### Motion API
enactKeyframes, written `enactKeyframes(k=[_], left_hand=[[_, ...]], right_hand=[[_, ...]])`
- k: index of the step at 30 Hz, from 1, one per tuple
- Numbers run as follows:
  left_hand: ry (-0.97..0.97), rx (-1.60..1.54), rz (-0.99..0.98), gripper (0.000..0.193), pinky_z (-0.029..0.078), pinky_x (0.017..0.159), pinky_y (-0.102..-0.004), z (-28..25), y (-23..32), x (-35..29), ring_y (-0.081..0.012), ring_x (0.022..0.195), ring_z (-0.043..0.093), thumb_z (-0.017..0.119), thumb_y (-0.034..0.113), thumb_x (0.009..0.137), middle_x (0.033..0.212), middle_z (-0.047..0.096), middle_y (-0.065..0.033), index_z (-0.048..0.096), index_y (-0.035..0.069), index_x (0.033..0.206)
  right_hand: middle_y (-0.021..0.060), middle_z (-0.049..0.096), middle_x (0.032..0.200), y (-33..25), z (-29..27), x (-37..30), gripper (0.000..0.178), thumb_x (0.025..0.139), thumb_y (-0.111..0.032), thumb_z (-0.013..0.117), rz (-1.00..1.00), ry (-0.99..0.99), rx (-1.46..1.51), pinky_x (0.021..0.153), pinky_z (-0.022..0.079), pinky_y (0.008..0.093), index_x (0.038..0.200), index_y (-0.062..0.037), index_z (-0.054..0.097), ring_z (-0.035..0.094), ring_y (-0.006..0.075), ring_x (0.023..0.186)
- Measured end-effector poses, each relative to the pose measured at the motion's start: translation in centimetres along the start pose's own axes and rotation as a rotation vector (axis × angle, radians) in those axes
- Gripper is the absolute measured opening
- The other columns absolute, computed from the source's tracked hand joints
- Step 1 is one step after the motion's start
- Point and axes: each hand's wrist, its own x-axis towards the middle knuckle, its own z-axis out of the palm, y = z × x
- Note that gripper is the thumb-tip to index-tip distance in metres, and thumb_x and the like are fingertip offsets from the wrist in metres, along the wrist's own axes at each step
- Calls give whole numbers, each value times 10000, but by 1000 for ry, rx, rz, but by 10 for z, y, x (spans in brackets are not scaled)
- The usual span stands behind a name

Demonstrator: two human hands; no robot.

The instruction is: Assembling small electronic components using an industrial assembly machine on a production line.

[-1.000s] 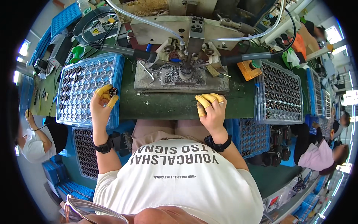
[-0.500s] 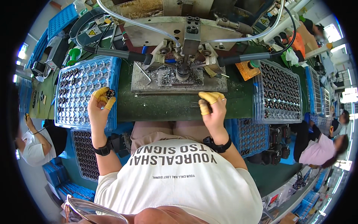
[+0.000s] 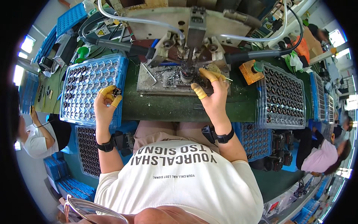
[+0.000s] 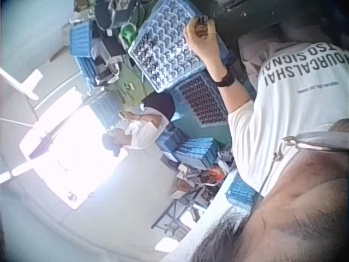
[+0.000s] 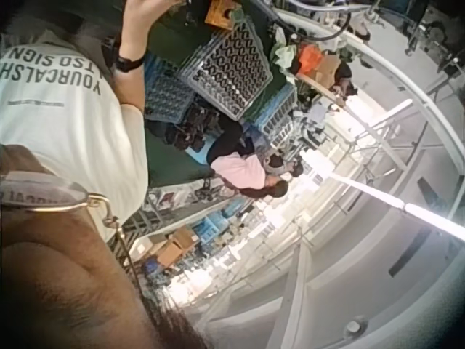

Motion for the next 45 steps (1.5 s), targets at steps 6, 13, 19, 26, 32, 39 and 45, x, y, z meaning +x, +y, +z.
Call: enactKeyframes(k=[6,13,19,26,32,39,45], left_hand=[[-9,94,52,387,458,589,-216,7,26,10,-112,673,567,804,52,690,876,597,-46,677,33,1055],[-221,-102,275,402,519,761,-327,81,113,39,-256,832,640,814,173,681,979,626,-122,690,53,1044],[-249,-88,408,415,508,705,-302,125,116,54,-220,797,613,829,158,692,975,613,-93,677,5,1046],[-230,-130,460,435,504,691,-304,132,113,55,-228,771,599,838,207,697,949,606,-99,671,-16,1031],[-414,-96,288,372,507,793,-369,124,124,57,-332,878,608,790,177,709,979,590,-148,672,36,1032],[-274,-268,351,426,511,806,-373,139,111,43,-321,922,610,796,140,717,1035,579,-150,622,33,1090],[-129,-382,334,463,521,779,-354,142,102,33,-319,902,626,790,100,719,1013,613,-140,576,22,1123]], right_hand=[[62,674,971,-10,7,29,485,686,-327,838,-101,3,-35,864,421,405,1065,-82,663,591,260,948],[96,667,1010,-9,-18,32,353,725,-185,820,-30,81,108,841,455,339,1025,-49,692,587,233,955],[83,647,1051,12,-53,9,347,749,-153,798,90,140,-13,911,433,342,1053,-40,674,579,240,999],[89,641,1071,41,-70,-2,340,763,-141,789,140,187,-104,936,417,347,1067,-41,673,567,244,1022],[109,640,1072,56,-80,3,377,761,-176,800,145,228,-232,915,422,358,1086,-35,669,568,262,1002],[118,642,1105,52,-86,7,386,780,-168,784,13,223,-301,927,438,362,1108,-28,639,577,284,1053],[116,631,1147,7,-50,1,417,810,-272,757,-175,21,-46,954,427,381,1119,-41,599,574,295,1089]])
